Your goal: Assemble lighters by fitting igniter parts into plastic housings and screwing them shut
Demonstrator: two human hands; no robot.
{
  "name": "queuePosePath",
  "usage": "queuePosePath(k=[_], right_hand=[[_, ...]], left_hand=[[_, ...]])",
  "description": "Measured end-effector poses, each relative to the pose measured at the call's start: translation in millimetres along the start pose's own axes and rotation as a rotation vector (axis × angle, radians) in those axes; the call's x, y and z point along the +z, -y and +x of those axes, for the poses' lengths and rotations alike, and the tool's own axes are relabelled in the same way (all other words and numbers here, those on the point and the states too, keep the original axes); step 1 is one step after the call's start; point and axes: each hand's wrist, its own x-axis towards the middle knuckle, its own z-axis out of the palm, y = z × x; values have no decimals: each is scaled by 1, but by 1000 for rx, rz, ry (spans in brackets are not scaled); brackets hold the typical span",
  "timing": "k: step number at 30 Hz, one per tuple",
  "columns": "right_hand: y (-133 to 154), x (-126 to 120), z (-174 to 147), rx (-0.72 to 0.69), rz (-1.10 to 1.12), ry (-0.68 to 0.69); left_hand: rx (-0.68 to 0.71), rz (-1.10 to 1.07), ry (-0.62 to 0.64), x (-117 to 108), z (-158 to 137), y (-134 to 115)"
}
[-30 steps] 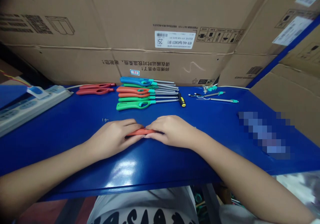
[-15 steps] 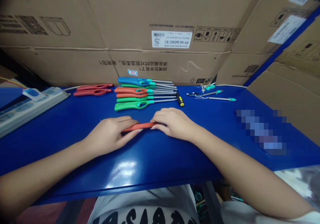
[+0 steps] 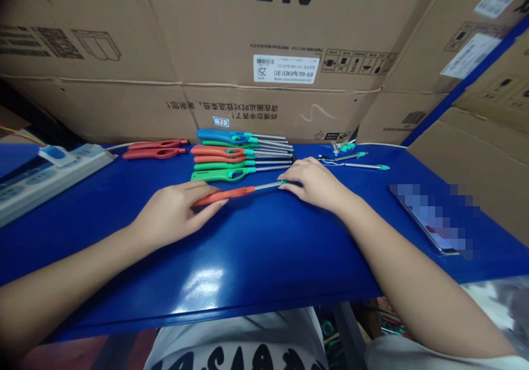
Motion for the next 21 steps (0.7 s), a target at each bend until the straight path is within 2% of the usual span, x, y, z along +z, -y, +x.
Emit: queuePosePath(k=[10,16,21], right_hand=[[51,18,7,-225,133,-109],[47,10,5,-197,120,-134],[50,8,4,-252,144,-143]], left_hand=[[53,-135,14,7,-4,-12],[61,-169,-50,5,-4,-9],[98,-183,-47,4,-7,-9]])
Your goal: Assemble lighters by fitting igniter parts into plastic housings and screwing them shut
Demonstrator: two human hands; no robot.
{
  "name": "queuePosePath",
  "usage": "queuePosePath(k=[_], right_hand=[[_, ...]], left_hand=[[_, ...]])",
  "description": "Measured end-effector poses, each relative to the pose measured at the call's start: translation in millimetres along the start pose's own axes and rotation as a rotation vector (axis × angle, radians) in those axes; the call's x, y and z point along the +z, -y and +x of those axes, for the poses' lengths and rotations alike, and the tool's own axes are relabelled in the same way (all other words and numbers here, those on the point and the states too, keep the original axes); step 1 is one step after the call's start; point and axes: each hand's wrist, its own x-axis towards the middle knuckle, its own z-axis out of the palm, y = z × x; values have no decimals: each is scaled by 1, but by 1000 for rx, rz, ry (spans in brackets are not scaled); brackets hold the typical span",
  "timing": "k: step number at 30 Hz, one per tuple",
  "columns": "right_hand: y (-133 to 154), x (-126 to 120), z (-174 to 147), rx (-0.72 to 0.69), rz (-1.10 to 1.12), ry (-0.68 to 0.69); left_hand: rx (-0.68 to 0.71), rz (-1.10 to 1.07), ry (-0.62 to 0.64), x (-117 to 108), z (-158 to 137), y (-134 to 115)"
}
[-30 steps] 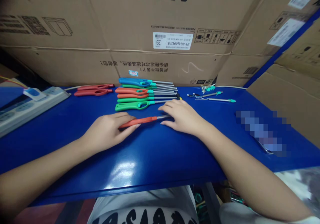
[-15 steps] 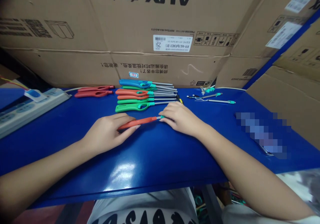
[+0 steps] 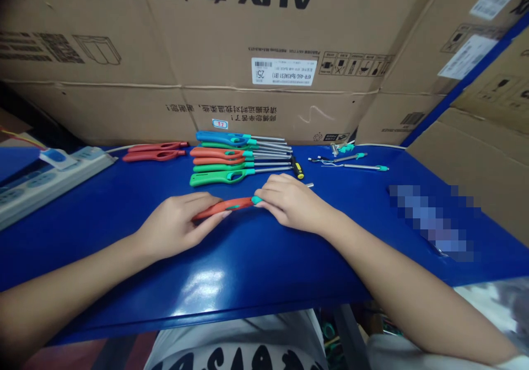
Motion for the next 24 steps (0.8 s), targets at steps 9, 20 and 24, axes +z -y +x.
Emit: queuePosePath(k=[9,20,24], right_hand=[[15,-3,2,-90,-101,-37],[12,0,3,121,23,267],[6,-12,1,199,6,319]], left_hand=[[52,-16,-90,-1,-3,-12],[18,142,129,4,1,-10],[-35,13,207,3,3,-10]])
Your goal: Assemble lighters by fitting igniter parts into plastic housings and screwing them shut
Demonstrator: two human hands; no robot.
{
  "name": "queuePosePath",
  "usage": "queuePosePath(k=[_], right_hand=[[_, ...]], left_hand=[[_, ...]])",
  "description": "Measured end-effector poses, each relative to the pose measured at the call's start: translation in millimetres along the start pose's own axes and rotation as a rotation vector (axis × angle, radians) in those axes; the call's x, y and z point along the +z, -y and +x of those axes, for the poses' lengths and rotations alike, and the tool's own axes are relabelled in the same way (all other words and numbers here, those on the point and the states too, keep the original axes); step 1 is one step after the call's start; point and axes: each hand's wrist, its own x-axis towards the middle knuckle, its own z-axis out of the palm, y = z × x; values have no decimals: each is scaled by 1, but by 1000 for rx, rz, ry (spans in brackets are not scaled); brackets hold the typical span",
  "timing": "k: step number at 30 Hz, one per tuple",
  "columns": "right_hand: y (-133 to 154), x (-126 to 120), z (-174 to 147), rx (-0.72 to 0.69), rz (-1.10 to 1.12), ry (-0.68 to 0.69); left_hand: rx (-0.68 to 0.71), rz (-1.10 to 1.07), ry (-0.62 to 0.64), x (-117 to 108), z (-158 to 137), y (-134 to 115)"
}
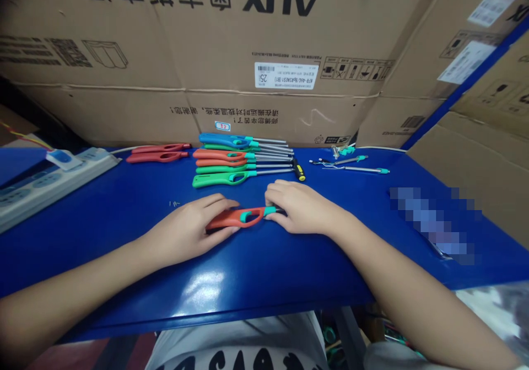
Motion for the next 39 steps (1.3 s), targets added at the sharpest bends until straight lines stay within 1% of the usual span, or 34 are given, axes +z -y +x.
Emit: queuePosePath(k=[4,6,7,8,10,12,13,14,16,19,21,23,25,28,30,31,34,35,36,37,38,39], right_hand=[[-17,-9,-8,82,61,71],[-27,-11,-12,90,136,119],[-32,-11,-13,80,162,118],[-37,-11,-14,72,168,87],[-47,-9,-14,94,109,-59],[-56,-4,-13,182,-15,-221],[-60,-2,-12,234,-79,-263],[-63,0,-12,281,-133,-272],[-66,3,-11,372,-188,-226],[-67,6,-10,555,-174,-173],[-68,8,-9,678,-163,-185],[-71,11,-8,722,-160,-215],[-76,13,-7,704,-152,-256],[-83,10,-8,685,-149,-327],[-82,2,-10,690,-170,-428],[-80,-4,-10,685,-185,-517],[-61,-18,-7,591,-168,-927],[-51,-20,-4,539,-105,-1036],[-40,-21,0,483,-4,-1113],[-28,-20,4,430,145,-1140],[-15,-18,10,405,323,-1099],[-3,-13,16,383,486,-1010]], left_hand=[[6,23,6,-2,-2,0],[3,50,3,-4,-2,1],[3,50,-1,-4,-2,1],[4,39,-6,-5,-3,1],[9,-3,-14,-5,-3,2],[13,-50,-17,-4,-3,2],[13,-70,-16,-3,-3,2],[13,-88,-14,-2,-4,2],[19,-119,-10,-2,-4,1],[24,-124,-5,-2,-4,-2],[6,-76,-5,-3,-5,-3],[-27,-14,-9,-5,-5,-4],[-55,16,-10,-6,-6,-5],[-60,-14,7,-6,-8,-6],[-48,-43,16,-4,-9,-7],[-43,-55,21,-4,-10,-8],[-30,-87,37,-2,-12,-13],[-25,-96,44,-2,-12,-15],[-17,-103,50,-1,-13,-17],[-5,-107,57,-1,-13,-19],[11,-108,63,-1,-14,-22],[29,-105,71,0,-14,-25]])
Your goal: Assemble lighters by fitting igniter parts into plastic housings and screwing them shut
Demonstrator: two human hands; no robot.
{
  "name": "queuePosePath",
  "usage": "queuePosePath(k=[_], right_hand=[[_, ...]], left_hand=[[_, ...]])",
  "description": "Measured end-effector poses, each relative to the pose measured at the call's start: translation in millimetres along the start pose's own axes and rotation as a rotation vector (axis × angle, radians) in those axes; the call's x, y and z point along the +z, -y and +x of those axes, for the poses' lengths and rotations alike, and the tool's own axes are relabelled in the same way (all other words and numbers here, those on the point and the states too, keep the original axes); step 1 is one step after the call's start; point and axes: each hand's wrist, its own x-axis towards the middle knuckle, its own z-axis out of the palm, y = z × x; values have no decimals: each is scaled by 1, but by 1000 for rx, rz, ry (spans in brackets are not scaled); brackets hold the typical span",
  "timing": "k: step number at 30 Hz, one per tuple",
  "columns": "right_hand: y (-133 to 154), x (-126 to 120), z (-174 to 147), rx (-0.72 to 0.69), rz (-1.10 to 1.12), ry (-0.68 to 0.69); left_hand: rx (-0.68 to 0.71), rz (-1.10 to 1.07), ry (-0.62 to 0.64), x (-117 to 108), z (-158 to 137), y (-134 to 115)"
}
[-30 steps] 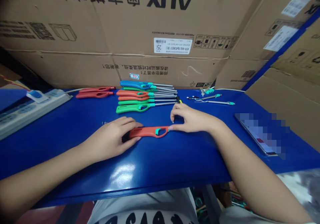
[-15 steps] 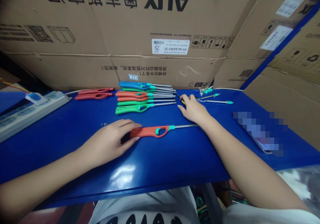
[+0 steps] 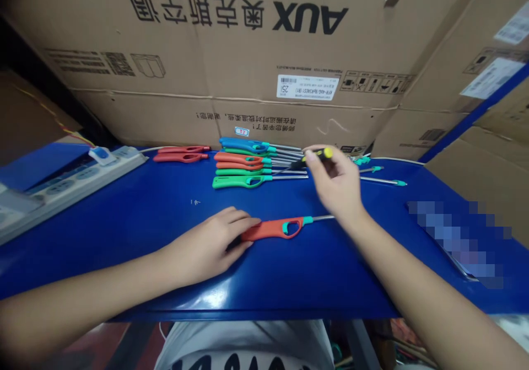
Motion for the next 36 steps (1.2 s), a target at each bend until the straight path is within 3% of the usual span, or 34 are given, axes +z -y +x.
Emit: queuePosePath(k=[3,6,9,13,31,36], right_hand=[[18,33,-23,150,211,372],[24,63,-40,174,317,501],[26,83,-46,169,351,508],[28,93,-45,211,376,497],[26,92,-46,210,392,438],[32,87,-41,273,408,427]], left_hand=[[30,25,27,2,-1,-7],[29,40,48,2,-3,-10],[32,33,67,0,-4,-10],[46,33,62,0,-4,-7],[69,-3,23,2,0,-2],[66,-18,11,2,0,-1]])
